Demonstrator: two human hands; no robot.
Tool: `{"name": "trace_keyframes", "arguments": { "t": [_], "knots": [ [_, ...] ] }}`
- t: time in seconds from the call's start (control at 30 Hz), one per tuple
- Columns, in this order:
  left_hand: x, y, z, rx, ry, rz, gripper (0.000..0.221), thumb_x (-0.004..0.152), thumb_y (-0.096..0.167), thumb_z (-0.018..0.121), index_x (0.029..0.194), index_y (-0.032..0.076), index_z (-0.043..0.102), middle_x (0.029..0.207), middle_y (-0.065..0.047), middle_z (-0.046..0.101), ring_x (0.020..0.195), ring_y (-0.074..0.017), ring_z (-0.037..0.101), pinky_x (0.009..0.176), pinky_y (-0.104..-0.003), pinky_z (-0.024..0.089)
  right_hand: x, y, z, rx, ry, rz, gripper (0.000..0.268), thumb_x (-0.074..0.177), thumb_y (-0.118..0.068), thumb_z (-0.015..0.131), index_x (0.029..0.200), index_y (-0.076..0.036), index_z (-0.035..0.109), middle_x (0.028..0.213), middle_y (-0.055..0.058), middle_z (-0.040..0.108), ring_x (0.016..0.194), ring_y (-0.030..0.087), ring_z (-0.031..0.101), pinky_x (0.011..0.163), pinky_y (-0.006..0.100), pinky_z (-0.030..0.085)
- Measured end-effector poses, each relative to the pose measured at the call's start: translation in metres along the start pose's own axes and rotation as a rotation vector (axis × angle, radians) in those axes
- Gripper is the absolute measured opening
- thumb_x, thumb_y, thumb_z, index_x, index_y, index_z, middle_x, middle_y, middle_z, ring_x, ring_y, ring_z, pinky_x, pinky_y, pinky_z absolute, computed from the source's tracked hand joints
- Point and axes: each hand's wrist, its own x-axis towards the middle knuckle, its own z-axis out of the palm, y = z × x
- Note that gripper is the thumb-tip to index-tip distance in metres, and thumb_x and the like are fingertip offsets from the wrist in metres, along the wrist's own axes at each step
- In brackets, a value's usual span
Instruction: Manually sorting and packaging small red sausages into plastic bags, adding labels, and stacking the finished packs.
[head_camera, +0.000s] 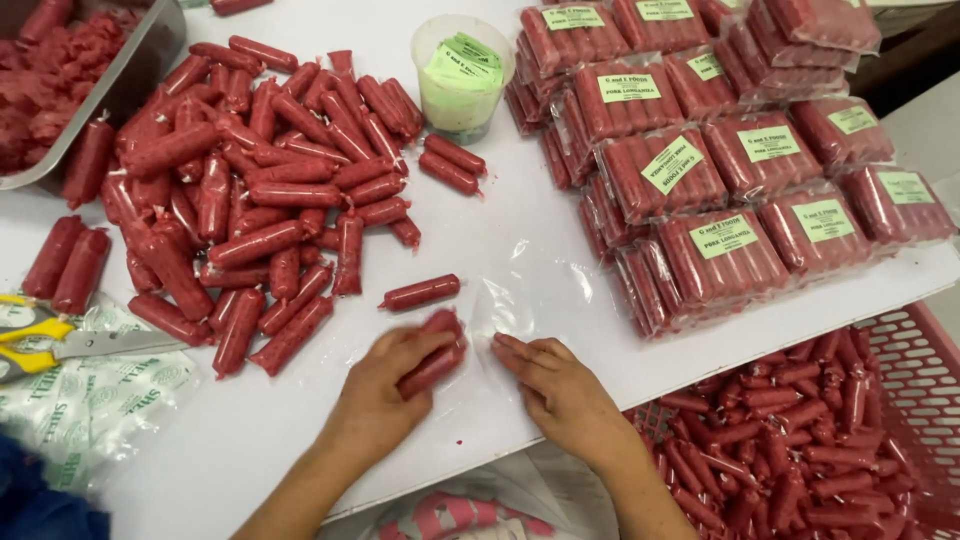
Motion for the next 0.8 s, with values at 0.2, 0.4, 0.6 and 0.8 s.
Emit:
{"name": "trace_keyframes", "arguments": {
  "t": [0.2,0.4,0.6,0.8],
  "knots": [
    [-0.025,0.048,0.035,-1.658,-0.403,-0.493,0.084,0.066,-0.006,0.08,0.144,0.003,0.052,0.135,-0.024,0.062,0.117,-0.0414,0.063,0.086,-0.043,0.052,-0.001,0.019,0.001,0.219,-0.026,0.056,0.065,0.084,-0.012,0.066,0.146,-0.019,0.05,0.152,0.008,0.053,0.127,0.026,0.055,0.11,0.039,0.042],
    [-0.006,0.04,0.048,-0.851,-0.088,-0.132,0.077,0.069,-0.002,0.072,0.141,0.02,0.057,0.136,-0.007,0.065,0.121,-0.0189,0.062,0.102,-0.029,0.05,-0.004,-0.001,-0.015,0.527,0.125,0.444,0.064,0.073,0.002,0.071,0.134,-0.014,0.063,0.143,0.006,0.064,0.103,0.013,0.06,0.082,0.026,0.046],
    [-0.013,0.023,0.067,-0.426,0.007,-0.018,0.068,0.074,0.004,0.07,0.138,0.022,0.059,0.135,-0.005,0.062,0.122,-0.019,0.062,0.104,-0.029,0.048,-0.01,-0.015,-0.012,0.407,0.083,0.258,0.082,0.074,0.016,0.059,0.147,-0.021,0.048,0.158,0.011,0.047,0.143,0.021,0.047,0.081,0.022,0.046],
    [0.0,0.047,0.032,-1.064,0.059,-0.661,0.062,0.063,-0.01,0.071,0.121,0.013,0.071,0.119,-0.009,0.073,0.096,-0.0208,0.067,0.065,-0.03,0.057,-0.006,-0.034,-0.004,-0.136,0.018,0.141,0.089,0.071,0.011,0.05,0.154,-0.018,0.034,0.164,0.002,0.035,0.15,0.021,0.037,0.09,0.03,0.055]
  ]
}}
